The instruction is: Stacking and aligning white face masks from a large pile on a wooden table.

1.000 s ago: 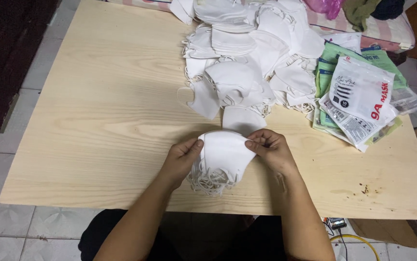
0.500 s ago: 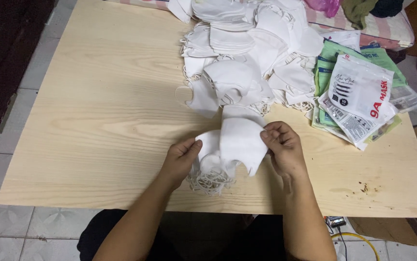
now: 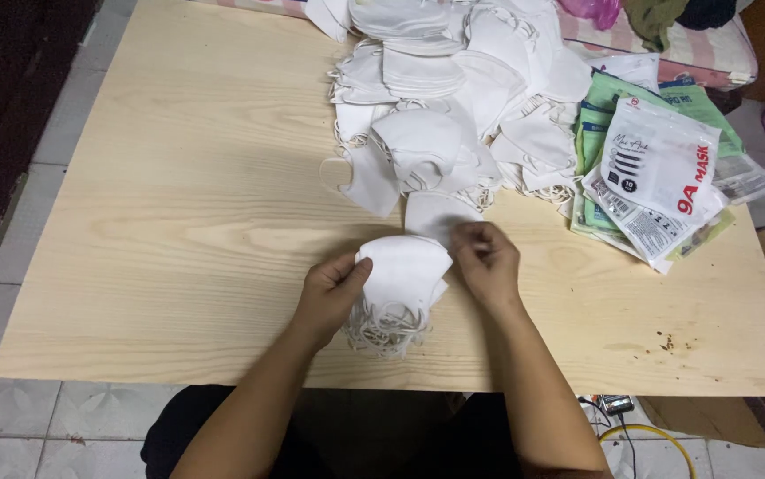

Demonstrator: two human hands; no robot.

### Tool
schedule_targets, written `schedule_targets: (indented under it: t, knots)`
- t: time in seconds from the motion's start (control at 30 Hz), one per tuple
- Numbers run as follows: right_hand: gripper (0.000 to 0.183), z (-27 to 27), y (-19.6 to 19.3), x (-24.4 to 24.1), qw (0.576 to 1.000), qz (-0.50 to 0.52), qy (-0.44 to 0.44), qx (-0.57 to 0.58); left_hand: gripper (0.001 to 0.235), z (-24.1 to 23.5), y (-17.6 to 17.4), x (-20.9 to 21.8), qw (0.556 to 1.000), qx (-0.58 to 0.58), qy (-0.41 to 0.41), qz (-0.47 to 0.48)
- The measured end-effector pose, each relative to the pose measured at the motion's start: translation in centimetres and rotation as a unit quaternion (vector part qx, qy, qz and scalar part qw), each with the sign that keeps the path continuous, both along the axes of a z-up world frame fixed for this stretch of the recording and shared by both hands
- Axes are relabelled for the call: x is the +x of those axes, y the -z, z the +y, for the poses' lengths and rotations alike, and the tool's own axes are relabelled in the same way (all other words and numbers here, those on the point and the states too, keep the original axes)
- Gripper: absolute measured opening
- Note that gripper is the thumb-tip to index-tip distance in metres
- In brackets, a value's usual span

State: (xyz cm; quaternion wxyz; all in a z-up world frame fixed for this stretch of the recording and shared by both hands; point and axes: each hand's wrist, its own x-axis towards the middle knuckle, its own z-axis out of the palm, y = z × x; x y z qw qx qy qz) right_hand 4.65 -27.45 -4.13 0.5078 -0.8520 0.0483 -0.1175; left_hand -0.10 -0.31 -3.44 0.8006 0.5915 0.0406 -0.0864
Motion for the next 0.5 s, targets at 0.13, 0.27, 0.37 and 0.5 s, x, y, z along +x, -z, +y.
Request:
schedule_targets:
  t: [0.13,0.27,0.37,0.5]
  knots:
    - [0.048,1.3,-4.7,0.0,0.989,-0.038,0.025,-0.138,0.027,-0.1,0.5,0.1,0.997,0.045,-0.018,-0.059]
    - [0.078,0.9,-3.8,0.9,0.976,0.014,-0.003,-0.216,0.029,-0.5,-0.1,0.1,0.999,0.017,-0.022,-0.035]
    - [0.051,-0.7,-0.5,1.8,0.97,-0.023,0.027,-0.239,0.033,-0.1,-0.7,0.2,0.999,-0.022,-0.034,-0.009]
    - [0.011,-1.0,-1.3,1.4,0.982,-0.133,0.101,-0.084,0.043,0.3,-0.1,0.5,0.998,-0.019,-0.034,-0.044]
